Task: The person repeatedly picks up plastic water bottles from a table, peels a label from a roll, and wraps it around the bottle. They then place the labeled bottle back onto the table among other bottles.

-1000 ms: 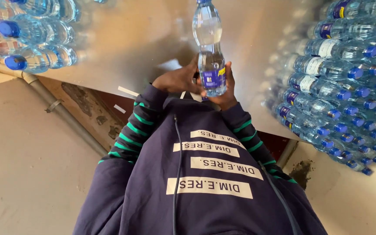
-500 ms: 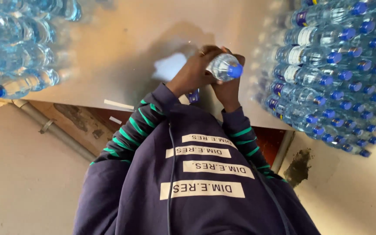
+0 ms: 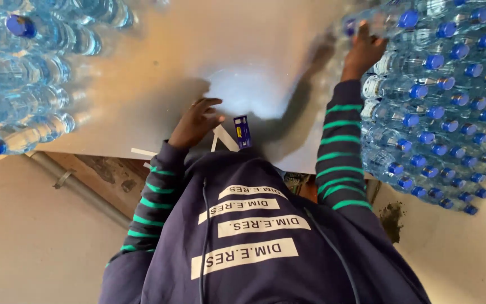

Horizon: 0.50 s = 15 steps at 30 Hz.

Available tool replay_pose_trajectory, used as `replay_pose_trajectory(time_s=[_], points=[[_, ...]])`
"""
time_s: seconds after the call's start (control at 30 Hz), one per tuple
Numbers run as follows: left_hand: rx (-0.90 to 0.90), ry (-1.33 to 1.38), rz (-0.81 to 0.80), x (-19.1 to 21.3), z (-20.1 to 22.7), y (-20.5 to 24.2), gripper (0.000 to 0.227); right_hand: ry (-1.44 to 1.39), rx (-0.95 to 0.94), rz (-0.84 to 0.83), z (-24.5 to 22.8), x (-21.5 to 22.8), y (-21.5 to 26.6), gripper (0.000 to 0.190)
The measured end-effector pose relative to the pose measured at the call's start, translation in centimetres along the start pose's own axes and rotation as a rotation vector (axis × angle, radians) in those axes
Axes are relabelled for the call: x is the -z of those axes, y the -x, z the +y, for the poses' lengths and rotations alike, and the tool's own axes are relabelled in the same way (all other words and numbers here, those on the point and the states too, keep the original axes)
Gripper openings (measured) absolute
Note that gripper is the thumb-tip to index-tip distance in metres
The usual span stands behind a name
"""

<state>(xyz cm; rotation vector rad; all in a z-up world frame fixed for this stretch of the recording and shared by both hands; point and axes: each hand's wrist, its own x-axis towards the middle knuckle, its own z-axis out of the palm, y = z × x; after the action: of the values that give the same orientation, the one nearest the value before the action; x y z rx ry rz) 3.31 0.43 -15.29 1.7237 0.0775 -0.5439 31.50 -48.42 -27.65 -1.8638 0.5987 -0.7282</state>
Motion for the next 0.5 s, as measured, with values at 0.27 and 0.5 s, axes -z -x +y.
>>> replay_pose_trajectory(time_s=[0.27,0.5], points=[[0.181,0.067,0.090,0.0,-1.9,2.5,0.067,-0.275,-0.071,-0.033,1.6,-2.3,-7.4,0.043],[0.137,0.016,0.110,0.3,-3.4,1.9,0.068,-0.089,0.064,-0.198,9.4,-0.4,-1.3,0.060]])
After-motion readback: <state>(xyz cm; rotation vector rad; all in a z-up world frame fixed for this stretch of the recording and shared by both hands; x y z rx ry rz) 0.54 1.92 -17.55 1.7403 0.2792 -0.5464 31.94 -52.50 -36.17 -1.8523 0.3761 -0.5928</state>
